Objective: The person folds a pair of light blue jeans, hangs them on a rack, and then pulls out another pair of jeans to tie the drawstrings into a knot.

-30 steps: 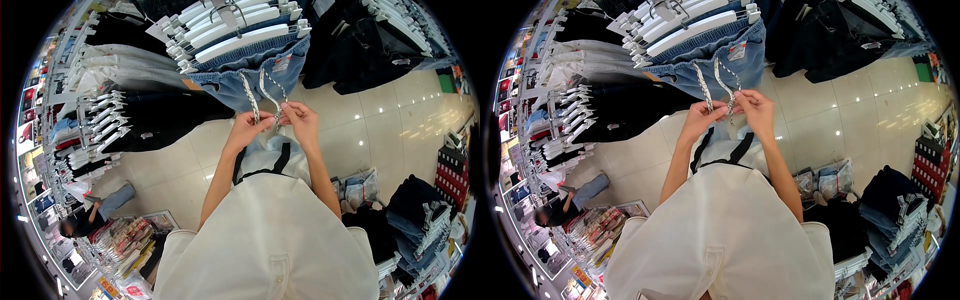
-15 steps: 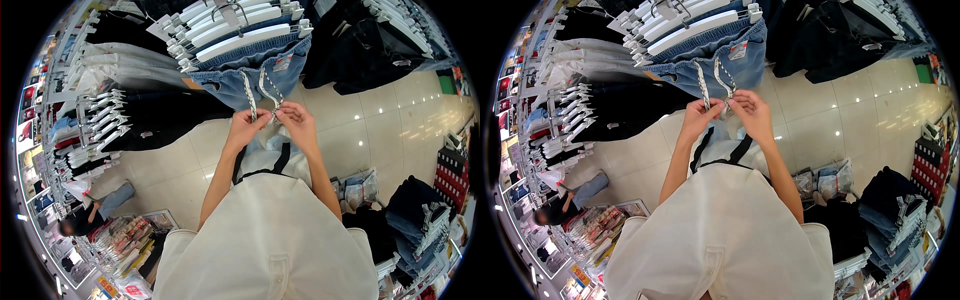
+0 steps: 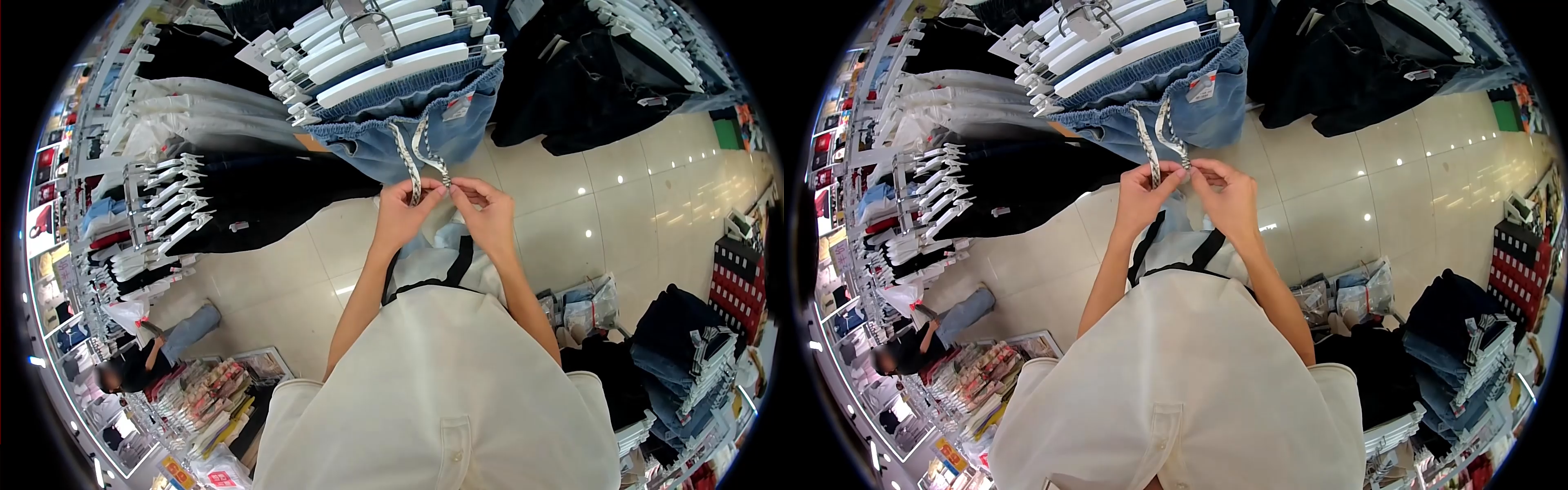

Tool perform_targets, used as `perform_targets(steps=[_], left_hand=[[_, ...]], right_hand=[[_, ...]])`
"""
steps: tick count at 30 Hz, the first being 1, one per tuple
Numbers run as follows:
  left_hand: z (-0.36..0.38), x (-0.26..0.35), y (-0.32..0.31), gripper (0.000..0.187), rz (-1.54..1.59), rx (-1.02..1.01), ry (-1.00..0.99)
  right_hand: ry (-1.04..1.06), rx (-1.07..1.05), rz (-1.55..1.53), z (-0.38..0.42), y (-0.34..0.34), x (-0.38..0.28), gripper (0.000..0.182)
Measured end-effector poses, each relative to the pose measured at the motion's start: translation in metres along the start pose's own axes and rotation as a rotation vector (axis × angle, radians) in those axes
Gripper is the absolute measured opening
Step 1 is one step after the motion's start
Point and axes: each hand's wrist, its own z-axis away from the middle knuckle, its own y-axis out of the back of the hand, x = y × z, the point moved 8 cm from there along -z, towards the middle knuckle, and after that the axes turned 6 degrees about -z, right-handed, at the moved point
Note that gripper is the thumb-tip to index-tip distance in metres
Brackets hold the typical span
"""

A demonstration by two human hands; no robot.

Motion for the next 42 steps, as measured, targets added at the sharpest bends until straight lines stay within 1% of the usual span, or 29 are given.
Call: perform_targets(steps=[2,4,13,15,20,22,24,29,31,33,34,38,40,42], left_hand=[[0.0,0.002,-0.001,0.012,0.007,-0.006,-0.009],[0.001,0.004,-0.003,0.013,0.083,-0.033,-0.004],[-0.002,0.0,-0.003,0.016,0.067,-0.026,0.025],[-0.003,0.001,-0.004,0.015,0.081,-0.024,0.025],[-0.004,0.005,-0.004,0.016,0.144,-0.029,0.027],[-0.004,-0.001,-0.004,0.018,0.154,-0.052,0.101],[-0.005,-0.002,-0.003,0.019,0.146,-0.041,0.106],[-0.007,-0.003,-0.002,0.019,0.129,-0.012,0.111],[-0.007,-0.001,0.001,0.018,0.089,0.048,0.063],[-0.008,-0.003,0.002,0.016,0.047,0.064,0.035],[-0.009,-0.002,0.003,0.015,0.007,0.083,0.008],[-0.008,0.005,0.004,0.012,-0.064,0.088,-0.06],[-0.008,0.01,0.005,0.011,-0.169,0.107,-0.121],[-0.008,0.013,0.006,0.012,-0.169,0.102,-0.131]], right_hand=[[-0.007,-0.019,0.005,0.0,0.0,-0.005,0.021],[-0.014,-0.04,0.009,-0.001,-0.001,-0.008,0.022],[-0.01,-0.085,0.068,-0.006,0.001,-0.013,0.021],[0.064,-0.077,0.1,-0.007,0.0,-0.019,0.021],[0.166,-0.069,0.167,-0.005,-0.001,-0.03,0.019],[0.199,-0.071,0.209,-0.005,-0.002,-0.033,0.019],[0.346,-0.061,0.291,-0.003,-0.005,-0.041,0.017],[0.417,-0.057,0.325,-0.002,-0.009,-0.047,0.016],[0.441,-0.045,0.343,-0.002,-0.009,-0.047,0.016],[0.513,-0.042,0.425,-0.001,-0.012,-0.051,0.016],[0.515,-0.037,0.425,-0.001,-0.011,-0.05,0.016],[0.462,-0.082,0.489,-0.002,-0.014,-0.048,0.017],[0.44,-0.093,0.502,-0.003,-0.016,-0.047,0.017],[0.407,-0.097,0.512,-0.006,-0.017,-0.042,0.018]])
